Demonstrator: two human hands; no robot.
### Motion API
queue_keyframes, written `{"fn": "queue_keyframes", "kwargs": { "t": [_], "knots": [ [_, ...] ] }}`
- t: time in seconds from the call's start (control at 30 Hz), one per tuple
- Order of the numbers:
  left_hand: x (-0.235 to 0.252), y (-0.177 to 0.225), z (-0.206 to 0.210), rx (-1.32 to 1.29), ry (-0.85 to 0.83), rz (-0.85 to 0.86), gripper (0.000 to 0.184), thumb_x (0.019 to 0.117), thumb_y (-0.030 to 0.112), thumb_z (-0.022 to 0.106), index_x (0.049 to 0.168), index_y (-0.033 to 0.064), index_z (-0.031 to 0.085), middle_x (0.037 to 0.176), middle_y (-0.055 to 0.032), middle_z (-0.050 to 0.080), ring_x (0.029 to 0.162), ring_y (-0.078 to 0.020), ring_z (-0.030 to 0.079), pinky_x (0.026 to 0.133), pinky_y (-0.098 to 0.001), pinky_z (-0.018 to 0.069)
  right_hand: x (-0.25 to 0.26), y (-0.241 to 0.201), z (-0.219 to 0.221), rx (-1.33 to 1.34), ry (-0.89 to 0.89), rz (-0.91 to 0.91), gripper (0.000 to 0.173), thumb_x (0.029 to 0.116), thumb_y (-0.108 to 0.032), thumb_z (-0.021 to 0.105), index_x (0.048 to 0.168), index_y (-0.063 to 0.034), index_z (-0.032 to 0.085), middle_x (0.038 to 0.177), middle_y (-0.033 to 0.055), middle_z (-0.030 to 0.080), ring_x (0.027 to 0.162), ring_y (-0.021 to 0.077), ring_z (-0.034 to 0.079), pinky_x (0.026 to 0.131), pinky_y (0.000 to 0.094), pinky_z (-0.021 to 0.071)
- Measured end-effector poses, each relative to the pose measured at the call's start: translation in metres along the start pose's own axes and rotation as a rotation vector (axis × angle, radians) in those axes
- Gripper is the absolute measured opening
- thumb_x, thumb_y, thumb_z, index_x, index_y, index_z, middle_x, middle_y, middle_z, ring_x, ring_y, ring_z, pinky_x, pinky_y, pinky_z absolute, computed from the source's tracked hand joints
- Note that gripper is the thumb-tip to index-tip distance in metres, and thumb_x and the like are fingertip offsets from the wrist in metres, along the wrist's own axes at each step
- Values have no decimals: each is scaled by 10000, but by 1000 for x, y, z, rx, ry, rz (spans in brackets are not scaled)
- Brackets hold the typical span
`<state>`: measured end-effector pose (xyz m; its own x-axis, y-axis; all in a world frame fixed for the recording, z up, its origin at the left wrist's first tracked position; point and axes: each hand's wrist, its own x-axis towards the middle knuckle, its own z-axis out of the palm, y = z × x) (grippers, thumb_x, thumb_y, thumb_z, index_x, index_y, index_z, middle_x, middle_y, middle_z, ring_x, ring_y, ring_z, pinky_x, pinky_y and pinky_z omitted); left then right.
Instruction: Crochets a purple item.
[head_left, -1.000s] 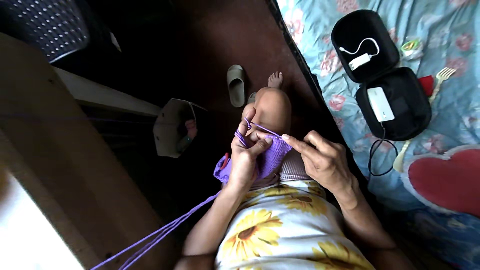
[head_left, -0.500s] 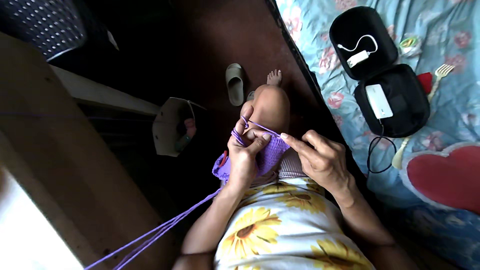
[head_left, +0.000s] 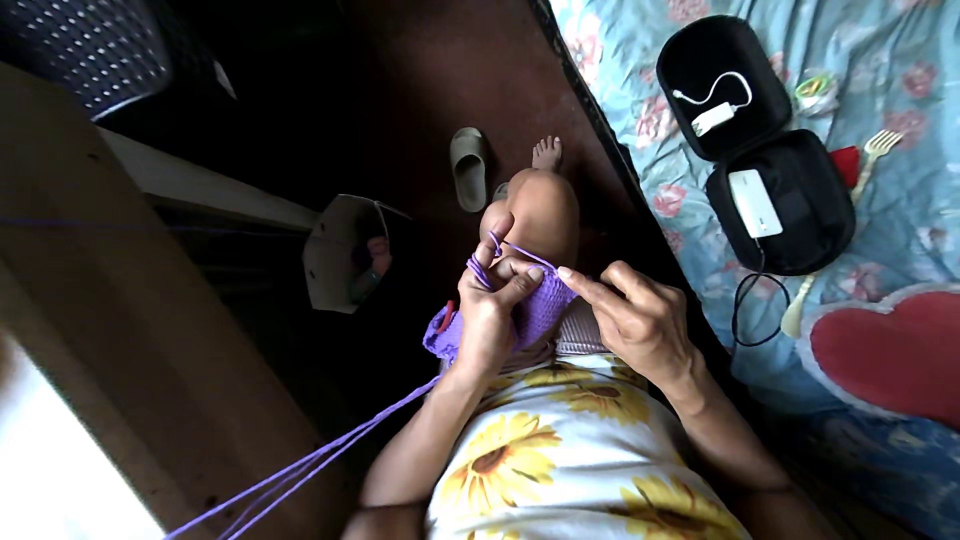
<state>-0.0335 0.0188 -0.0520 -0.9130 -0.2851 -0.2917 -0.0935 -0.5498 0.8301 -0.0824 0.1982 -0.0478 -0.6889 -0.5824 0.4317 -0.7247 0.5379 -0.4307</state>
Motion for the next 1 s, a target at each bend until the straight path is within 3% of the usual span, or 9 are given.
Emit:
{"fn": "queue_keyframes", "kwargs": {
  "t": [0.2, 0.43, 0.6, 0.7, 0.8, 0.83, 0.9, 1.0],
  "knots": [
    [2, 3, 0, -49, 11, -68, 633, 916, -75, 576, 1513, 105, 464, 819, -24, 728, 700, -67, 680, 697, -241, 585, 0, 3, 2, 61, 23, -8, 324, 928, -25, 627, 1165, -157, 803, 742, 90, 568, 569, 166, 519, 471, 271, 382],
    [0, 3, 0, 24, -22, -1, 678, 913, -81, 589, 1539, 109, 411, 857, -19, 746, 705, -68, 690, 708, -238, 590, 0, 8, 2, 234, 17, 72, 299, 920, -16, 634, 1144, -116, 805, 768, 77, 600, 594, 114, 540, 495, 231, 416],
    [-4, -13, 4, 336, -92, 403, 843, 896, -95, 620, 1610, 72, 204, 943, 16, 723, 767, -63, 686, 722, -237, 593, 1, -3, 4, 267, 29, 164, 294, 930, -18, 634, 1163, -98, 795, 762, 63, 585, 601, 92, 527, 511, 206, 425],
    [-1, -31, 0, 579, -100, 762, 695, 931, -26, 632, 1552, 63, 332, 950, -30, 711, 838, -88, 689, 809, -287, 588, 5, -15, 7, 328, 33, 284, 292, 932, -14, 632, 1173, -71, 786, 795, 61, 613, 634, 70, 553, 550, 186, 463],
    [-2, -41, 0, 595, -107, 918, 528, 985, 34, 623, 1463, 188, 459, 1052, -21, 718, 932, -104, 701, 848, -295, 589, 13, -23, -1, 776, -56, 534, 320, 957, 5, 615, 1254, -39, 727, 999, 14, 712, 744, -26, 607, 669, 117, 526],
    [-4, -40, 2, 528, -101, 878, 561, 985, 33, 627, 1481, 222, 446, 1059, 5, 724, 927, -86, 701, 841, -276, 588, 15, -23, -3, 960, -77, 617, 354, 947, 25, 600, 1277, -40, 708, 1034, 2, 729, 682, -36, 564, 610, 123, 479],
    [-10, -30, 11, 299, -71, 652, 714, 943, -25, 641, 1551, 229, 365, 1008, 45, 740, 875, -60, 703, 810, -251, 591, 15, -20, -2, 1128, -62, 631, 382, 922, 44, 581, 1285, -15, 683, 940, -2, 695, 615, -23, 510, 543, 137, 428],
    [-12, -10, 14, 66, -39, 319, 861, 885, -106, 613, 1607, 163, 230, 900, 30, 742, 762, -63, 700, 744, -248, 600, 6, -11, 1, 798, 37, 330, 242, 962, 6, 599, 1193, 21, 670, 1014, 33, 711, 831, -11, 653, 736, 138, 561]
  ]
}}
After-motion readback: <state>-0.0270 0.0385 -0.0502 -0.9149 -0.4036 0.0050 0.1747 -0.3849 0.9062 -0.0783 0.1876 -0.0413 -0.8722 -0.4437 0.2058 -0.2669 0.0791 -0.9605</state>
